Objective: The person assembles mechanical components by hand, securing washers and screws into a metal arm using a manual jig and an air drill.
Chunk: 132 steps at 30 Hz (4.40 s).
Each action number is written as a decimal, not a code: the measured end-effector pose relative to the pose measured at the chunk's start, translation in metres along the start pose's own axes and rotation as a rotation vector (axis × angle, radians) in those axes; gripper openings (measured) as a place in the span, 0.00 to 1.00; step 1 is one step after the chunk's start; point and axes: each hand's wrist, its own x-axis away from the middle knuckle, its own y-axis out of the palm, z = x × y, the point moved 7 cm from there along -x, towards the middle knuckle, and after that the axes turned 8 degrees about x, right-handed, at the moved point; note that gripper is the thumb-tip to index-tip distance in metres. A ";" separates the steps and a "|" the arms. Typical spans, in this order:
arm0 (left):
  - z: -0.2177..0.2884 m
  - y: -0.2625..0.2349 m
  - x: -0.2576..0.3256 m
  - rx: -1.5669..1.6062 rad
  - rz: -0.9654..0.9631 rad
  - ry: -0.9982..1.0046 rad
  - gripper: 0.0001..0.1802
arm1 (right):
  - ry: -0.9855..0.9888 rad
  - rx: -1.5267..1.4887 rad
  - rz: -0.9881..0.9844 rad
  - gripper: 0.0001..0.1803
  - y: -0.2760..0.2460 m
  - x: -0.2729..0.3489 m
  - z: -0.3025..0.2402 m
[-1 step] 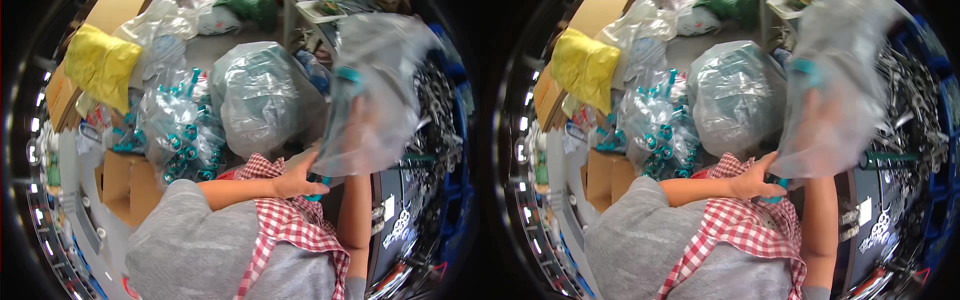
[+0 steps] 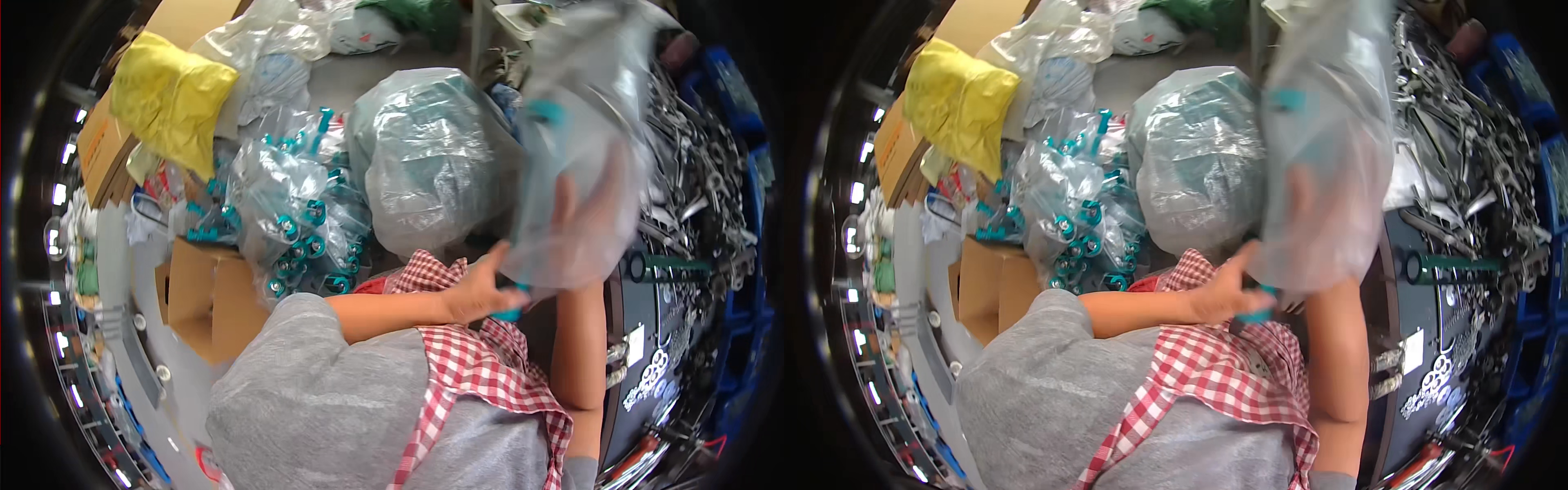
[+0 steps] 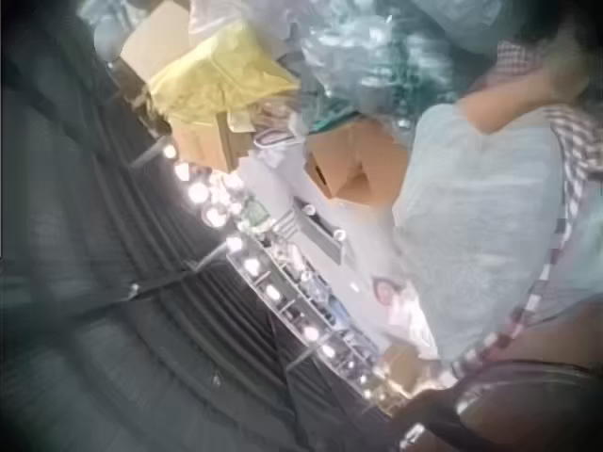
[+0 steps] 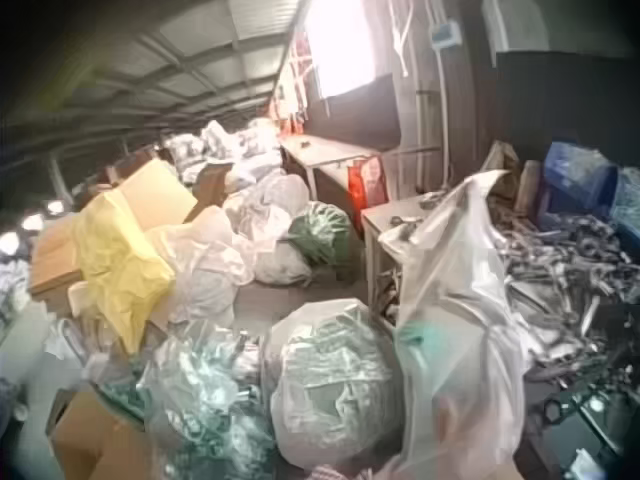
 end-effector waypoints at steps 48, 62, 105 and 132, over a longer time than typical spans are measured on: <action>0.149 0.152 -0.271 -0.072 -0.109 0.646 0.11 | 0.508 0.377 0.058 0.12 -0.140 0.127 0.149; 0.017 0.073 -0.131 0.147 -0.205 -0.413 0.19 | 0.466 0.551 0.023 0.17 -0.135 0.129 0.137; 0.037 0.148 -0.125 0.484 -0.473 -0.214 0.19 | 0.980 0.537 0.025 0.11 -0.286 0.269 0.296; 0.061 0.150 -0.148 0.255 -0.359 0.019 0.19 | 0.863 0.490 0.333 0.10 -0.349 0.216 0.335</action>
